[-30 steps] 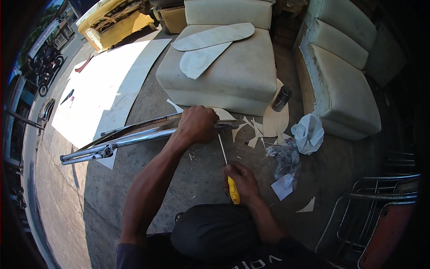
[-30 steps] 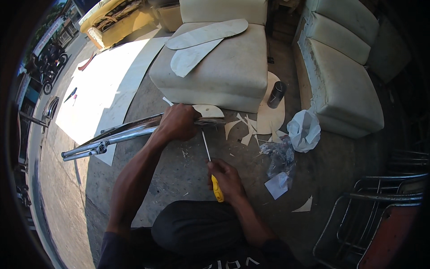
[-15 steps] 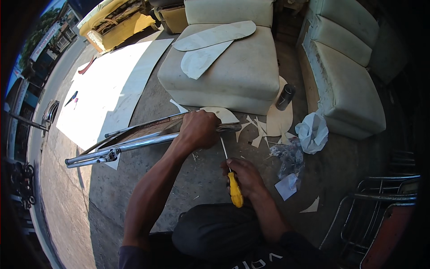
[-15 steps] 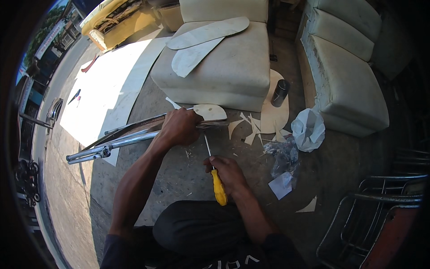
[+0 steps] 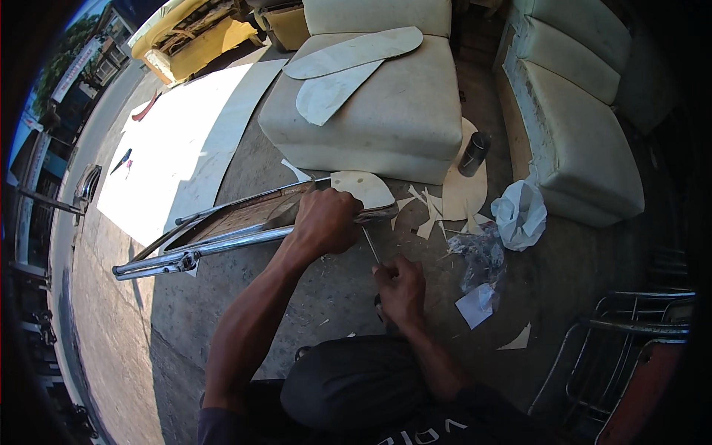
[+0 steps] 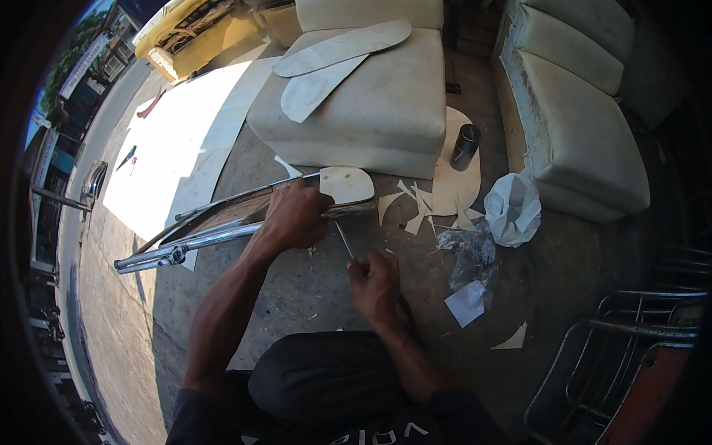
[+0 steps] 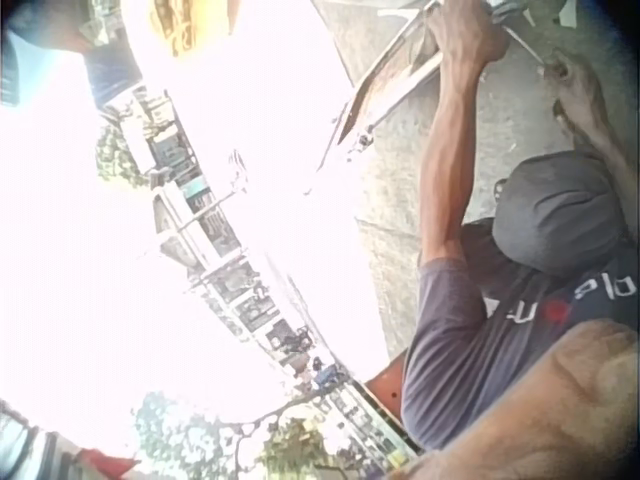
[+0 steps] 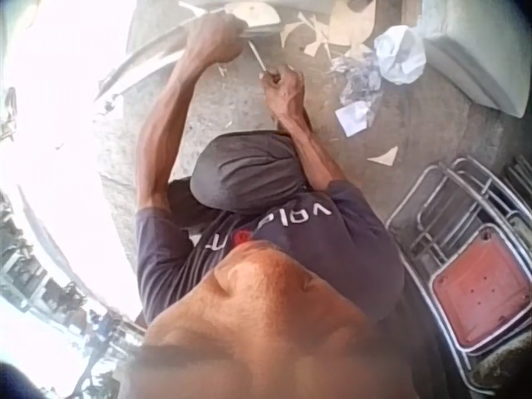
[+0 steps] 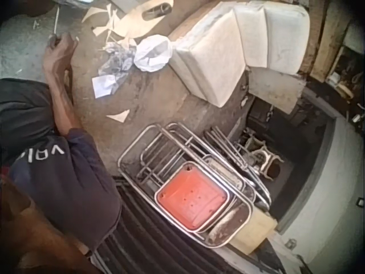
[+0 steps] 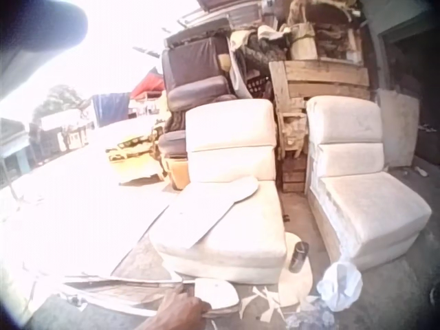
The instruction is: The person attaches pieces of padding to a metal chair frame using a screwdriver and small screws, then trims excess material from the padding with a small blade.
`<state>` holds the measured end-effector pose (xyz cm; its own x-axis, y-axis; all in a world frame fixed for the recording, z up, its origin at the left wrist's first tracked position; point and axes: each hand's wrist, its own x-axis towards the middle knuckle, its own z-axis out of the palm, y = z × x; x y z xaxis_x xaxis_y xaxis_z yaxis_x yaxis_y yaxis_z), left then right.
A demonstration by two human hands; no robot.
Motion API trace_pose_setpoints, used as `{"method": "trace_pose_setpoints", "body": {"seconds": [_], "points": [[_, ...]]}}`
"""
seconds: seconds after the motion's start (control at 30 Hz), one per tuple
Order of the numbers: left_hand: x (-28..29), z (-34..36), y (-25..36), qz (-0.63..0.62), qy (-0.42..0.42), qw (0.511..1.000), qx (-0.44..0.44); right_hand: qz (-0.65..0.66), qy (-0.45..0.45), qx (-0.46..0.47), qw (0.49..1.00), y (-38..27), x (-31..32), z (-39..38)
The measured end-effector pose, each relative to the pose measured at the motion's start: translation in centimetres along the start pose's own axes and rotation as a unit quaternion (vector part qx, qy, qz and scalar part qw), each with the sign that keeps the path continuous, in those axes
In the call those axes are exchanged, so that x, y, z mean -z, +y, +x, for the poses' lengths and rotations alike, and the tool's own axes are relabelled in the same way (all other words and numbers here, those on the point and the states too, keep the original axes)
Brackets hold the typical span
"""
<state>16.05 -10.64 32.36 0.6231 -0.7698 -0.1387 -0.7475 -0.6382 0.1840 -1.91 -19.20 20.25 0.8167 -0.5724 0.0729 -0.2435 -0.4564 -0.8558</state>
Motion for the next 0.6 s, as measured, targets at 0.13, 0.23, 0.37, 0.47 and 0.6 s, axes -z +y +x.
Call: {"method": "trace_pose_setpoints", "body": {"seconds": [0.13, 0.23, 0.37, 0.47, 0.6], "points": [[-1.1, -0.5, 0.0, -0.006, -0.014, 1.0, 0.009, 0.08, -0.027, -0.049, 0.995, 0.0, -0.8, -0.4], [-2.1, -0.8, 0.0, -0.015, -0.007, 1.0, 0.013, 0.336, -0.16, -0.279, 0.885, -2.1, 0.8, 0.5], [-2.0, -1.2, 0.7, -0.014, -0.023, 0.999, 0.021, 0.399, -0.226, -0.298, 0.837, -0.2, 1.3, 1.3], [-2.5, -1.5, 0.9, -0.018, -0.019, 0.999, 0.027, 0.357, -0.138, -0.258, 0.887, -0.1, -0.1, 0.5], [-3.8, -2.1, 1.5, -0.039, 0.008, 0.999, 0.027, 0.356, -0.125, -0.24, 0.894, 1.8, -1.3, 0.1]]}}
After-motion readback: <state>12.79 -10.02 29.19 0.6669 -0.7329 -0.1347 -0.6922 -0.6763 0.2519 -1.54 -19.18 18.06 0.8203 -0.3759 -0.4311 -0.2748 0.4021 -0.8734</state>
